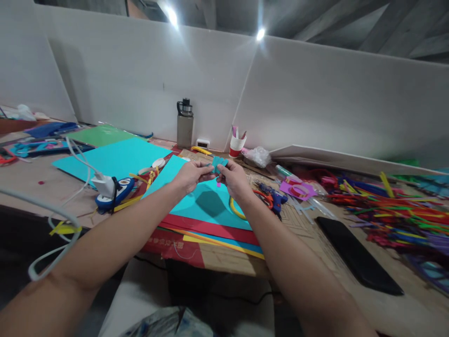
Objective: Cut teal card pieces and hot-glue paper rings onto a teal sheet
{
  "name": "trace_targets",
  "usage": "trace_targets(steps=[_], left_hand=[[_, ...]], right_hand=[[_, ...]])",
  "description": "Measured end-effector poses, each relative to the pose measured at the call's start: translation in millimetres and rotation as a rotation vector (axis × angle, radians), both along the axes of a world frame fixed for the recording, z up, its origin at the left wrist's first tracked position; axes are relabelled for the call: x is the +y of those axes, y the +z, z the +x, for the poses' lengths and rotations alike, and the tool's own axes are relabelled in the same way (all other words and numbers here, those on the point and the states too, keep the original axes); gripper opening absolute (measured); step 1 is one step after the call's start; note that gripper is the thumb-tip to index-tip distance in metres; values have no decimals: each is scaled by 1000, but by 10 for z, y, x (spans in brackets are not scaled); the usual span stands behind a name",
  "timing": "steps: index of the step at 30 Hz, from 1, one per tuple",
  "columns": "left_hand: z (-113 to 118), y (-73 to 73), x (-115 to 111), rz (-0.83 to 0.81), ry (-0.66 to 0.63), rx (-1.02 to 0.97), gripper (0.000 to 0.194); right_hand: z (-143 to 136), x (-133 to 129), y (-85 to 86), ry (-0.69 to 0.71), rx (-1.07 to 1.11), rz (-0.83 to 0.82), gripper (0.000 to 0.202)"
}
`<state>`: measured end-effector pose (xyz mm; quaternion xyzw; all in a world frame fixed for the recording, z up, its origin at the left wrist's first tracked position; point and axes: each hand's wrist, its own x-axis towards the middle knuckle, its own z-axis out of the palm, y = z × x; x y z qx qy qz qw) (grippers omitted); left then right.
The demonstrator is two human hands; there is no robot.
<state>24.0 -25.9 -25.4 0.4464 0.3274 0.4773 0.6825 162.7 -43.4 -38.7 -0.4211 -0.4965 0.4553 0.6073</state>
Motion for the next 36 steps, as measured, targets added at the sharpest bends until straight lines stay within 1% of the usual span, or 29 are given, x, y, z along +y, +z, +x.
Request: trace_targets(steps=[7, 10, 14, 18, 24, 31, 36], left_hand=[[2, 27, -42, 52, 36, 39, 8], [-8, 25, -29, 38, -10, 2, 7], [-15, 30, -11, -23, -78, -66, 7], [-9, 44, -17, -67, -114, -83, 6], [-3, 52, -26, -100, -116, -125, 5], [-1, 79, -56, -129, -149, -167, 18], [3, 85, -52, -154, -131, -159, 18]], right_hand=[[-22, -26, 29, 17, 20, -14, 22], [-13, -24, 49, 62, 92, -34, 24], [19, -21, 76, 156, 213, -88, 27], [43, -30, 97, 224, 254, -114, 26], [33, -54, 127, 246, 279, -97, 26], [26, -58, 132, 248, 288, -90, 25], [20, -65, 146, 262, 305, -75, 26]])
